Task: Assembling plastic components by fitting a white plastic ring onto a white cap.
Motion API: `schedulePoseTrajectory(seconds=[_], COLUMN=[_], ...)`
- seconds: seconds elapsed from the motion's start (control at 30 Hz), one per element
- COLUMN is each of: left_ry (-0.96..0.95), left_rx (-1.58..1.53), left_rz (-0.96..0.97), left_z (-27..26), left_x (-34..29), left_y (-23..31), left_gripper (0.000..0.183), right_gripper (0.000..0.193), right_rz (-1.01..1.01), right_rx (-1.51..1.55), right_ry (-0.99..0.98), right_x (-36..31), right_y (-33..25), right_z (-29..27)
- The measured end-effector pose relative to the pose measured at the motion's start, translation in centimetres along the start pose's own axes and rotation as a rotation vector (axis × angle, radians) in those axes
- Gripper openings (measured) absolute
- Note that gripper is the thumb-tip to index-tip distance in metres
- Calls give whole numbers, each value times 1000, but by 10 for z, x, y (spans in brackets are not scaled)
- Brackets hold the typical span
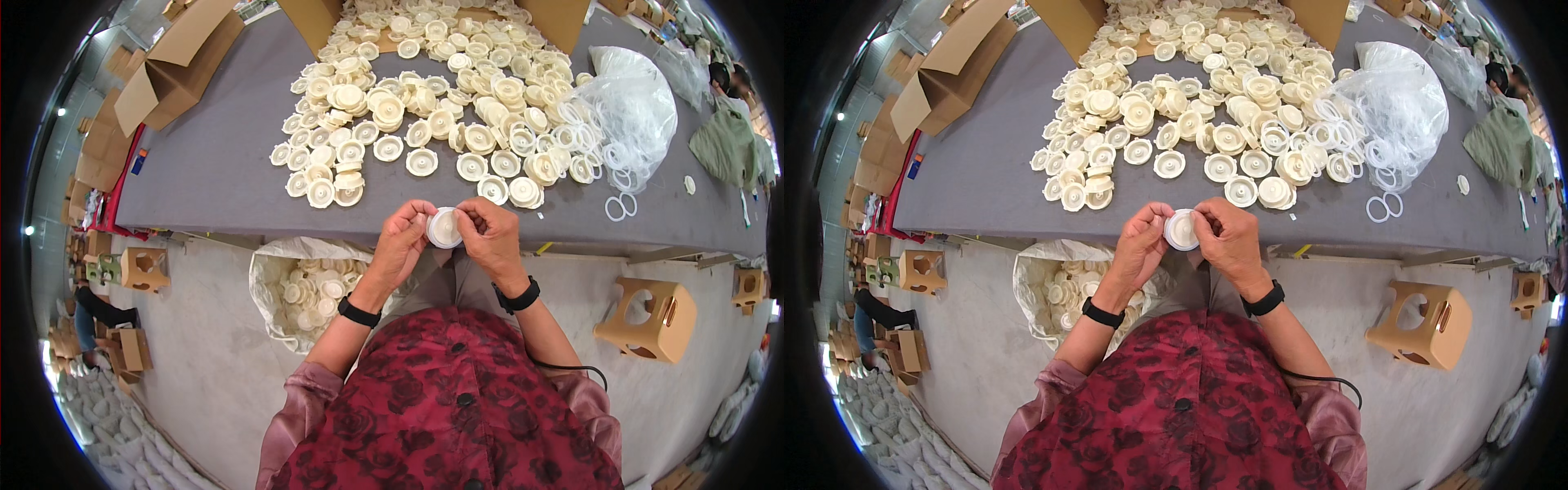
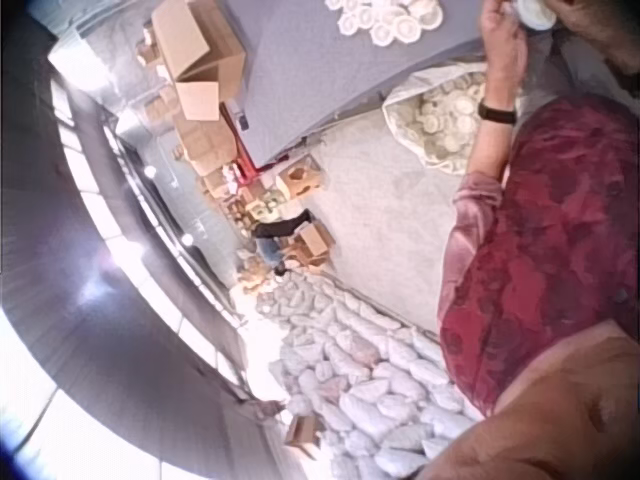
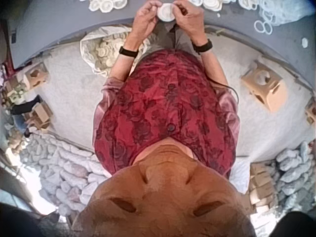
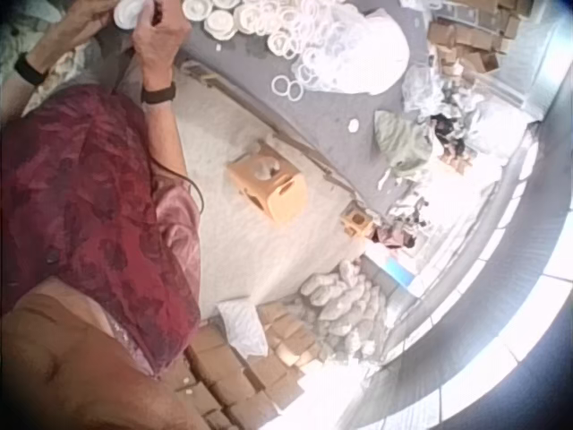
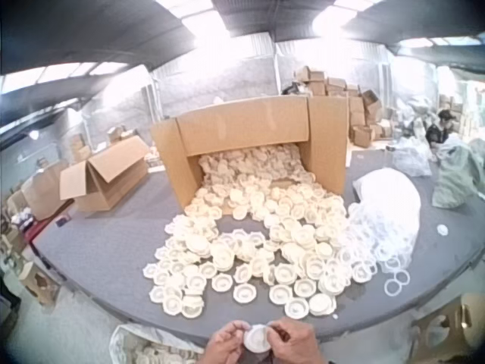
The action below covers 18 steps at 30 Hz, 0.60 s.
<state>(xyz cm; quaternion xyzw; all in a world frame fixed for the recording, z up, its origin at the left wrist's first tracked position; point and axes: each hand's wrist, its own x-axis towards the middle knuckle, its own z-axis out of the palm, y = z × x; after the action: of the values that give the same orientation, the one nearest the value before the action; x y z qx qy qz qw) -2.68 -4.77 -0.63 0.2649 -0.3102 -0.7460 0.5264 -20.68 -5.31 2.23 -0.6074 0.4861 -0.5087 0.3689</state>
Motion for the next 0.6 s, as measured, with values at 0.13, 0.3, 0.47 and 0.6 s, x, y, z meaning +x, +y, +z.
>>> schedulePoseTrajectory(seconds=[0.13,0.3,0.47,0.6], left_ry=[-23,34,27,97], left_rx=[80,63,58,-39], left_rz=[37,42,17,59], left_z=[-1,4,2,-1], left_x=[-5,-8,-12,-10], left_y=[-7,-7,-5,-12], left_gripper=[21,21,19,19], right_gripper=[6,6,9,9], right_rz=[-98,-70,323,343], right_rx=[-64,-26,395,420], right_ry=[9,-27,-228,-216], right_x=[-2,-1,-2,-6], right_y=[5,17,26,19], right_z=[2,-1,-7,-6])
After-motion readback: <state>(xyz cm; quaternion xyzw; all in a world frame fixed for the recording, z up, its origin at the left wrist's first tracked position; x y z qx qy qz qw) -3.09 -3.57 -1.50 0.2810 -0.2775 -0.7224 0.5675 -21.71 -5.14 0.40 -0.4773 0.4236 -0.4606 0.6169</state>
